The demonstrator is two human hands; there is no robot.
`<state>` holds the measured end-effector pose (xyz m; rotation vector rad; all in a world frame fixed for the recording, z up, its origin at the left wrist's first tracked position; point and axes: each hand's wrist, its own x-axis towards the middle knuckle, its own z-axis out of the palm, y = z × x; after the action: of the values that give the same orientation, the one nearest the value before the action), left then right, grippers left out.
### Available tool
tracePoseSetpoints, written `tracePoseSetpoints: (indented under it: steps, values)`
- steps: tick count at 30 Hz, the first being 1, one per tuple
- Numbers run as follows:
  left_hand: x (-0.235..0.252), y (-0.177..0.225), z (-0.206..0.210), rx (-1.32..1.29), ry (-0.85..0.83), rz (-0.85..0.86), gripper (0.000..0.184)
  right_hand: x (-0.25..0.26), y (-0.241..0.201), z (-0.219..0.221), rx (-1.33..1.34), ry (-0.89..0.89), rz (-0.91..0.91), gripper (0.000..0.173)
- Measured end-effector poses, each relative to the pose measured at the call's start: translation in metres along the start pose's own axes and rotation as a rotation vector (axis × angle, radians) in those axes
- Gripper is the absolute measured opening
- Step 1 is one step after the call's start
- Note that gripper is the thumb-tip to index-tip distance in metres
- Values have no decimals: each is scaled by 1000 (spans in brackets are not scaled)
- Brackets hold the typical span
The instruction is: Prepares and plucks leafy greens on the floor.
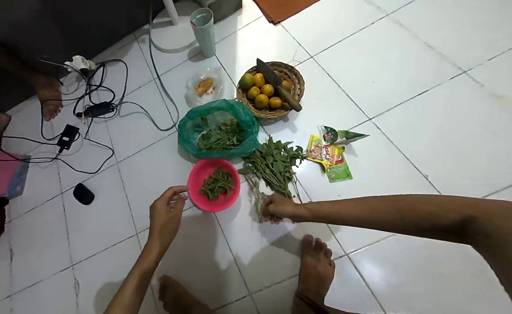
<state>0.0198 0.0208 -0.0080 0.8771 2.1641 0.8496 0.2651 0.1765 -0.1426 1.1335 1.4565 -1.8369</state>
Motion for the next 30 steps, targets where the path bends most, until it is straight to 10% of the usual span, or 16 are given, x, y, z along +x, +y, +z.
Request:
tracePoseSetpoints:
  steps: [6,13,21,30]
  values:
    - [0,-3,-4,-8,-23,-30,24,-59,-16,-1,126,69,-352,16]
    - [-7,-3,-5,-37,-89,-65,24,-57,-19,-6,634,195,188,12]
    - [-19,19,-1,-100,-362,-49,27,-91,-76,41,418,13,-289,13]
    - [-19,26,-2,-351,68,-23,24,-44,-111,89,138,-39,-709,20]
